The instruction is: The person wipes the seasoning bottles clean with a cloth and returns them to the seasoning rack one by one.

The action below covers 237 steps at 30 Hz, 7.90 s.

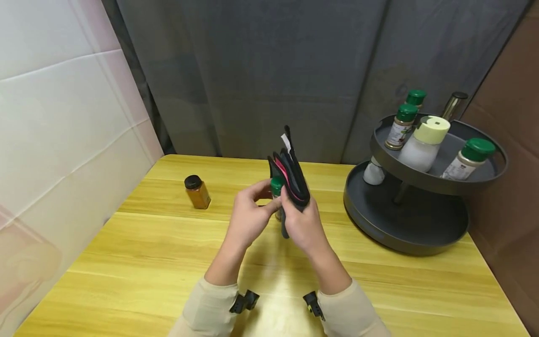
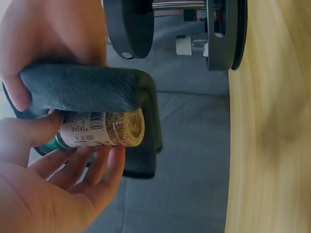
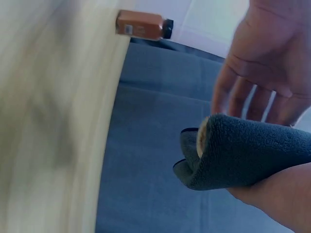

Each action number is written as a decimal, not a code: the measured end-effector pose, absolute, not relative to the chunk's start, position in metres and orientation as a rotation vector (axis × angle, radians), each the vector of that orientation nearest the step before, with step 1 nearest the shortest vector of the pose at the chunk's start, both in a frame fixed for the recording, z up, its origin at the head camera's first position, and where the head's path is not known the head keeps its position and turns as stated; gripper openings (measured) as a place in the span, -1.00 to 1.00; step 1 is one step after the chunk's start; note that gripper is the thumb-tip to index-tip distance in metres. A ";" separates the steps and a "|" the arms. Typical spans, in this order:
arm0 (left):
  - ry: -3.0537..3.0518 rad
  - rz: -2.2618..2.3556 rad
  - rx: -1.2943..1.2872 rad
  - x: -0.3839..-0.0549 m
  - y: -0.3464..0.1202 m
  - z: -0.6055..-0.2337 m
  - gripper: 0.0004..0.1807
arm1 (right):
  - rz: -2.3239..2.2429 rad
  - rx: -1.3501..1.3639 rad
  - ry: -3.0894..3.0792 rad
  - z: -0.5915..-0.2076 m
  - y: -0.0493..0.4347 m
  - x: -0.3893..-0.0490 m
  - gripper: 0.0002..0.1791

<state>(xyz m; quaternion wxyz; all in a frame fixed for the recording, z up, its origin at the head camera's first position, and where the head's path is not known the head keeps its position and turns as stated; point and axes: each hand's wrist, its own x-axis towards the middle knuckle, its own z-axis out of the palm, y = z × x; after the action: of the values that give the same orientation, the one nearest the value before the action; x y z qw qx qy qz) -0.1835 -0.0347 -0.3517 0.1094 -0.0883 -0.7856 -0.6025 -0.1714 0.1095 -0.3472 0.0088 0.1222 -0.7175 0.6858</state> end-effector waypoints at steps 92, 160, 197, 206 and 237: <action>-2.277 -1.723 -0.182 -0.185 -0.032 -0.351 -0.54 | 2.397 0.134 -2.237 -0.362 0.109 -0.172 -0.33; -2.099 -1.862 -0.446 -0.187 -0.023 -0.368 -0.55 | 2.249 0.338 -1.906 -0.351 0.100 -0.172 -0.37; -2.003 -1.761 -0.282 -0.180 -0.021 -0.355 -0.63 | 2.189 0.254 -2.042 -0.365 0.086 -0.171 -0.44; -2.104 -1.748 -0.289 -0.180 -0.019 -0.361 -0.64 | 2.348 0.078 -1.846 -0.352 0.085 -0.170 -0.38; -2.094 -1.770 -0.250 -0.181 -0.022 -0.353 -0.67 | 2.347 0.157 -1.857 -0.347 0.088 -0.169 -0.43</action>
<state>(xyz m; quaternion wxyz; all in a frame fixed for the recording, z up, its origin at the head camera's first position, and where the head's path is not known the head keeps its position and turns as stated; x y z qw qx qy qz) -0.1809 -0.0218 -0.3535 0.1932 -0.0891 -0.7462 -0.6308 -0.1687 0.0880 -0.3470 0.0723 0.0523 -0.6179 0.7812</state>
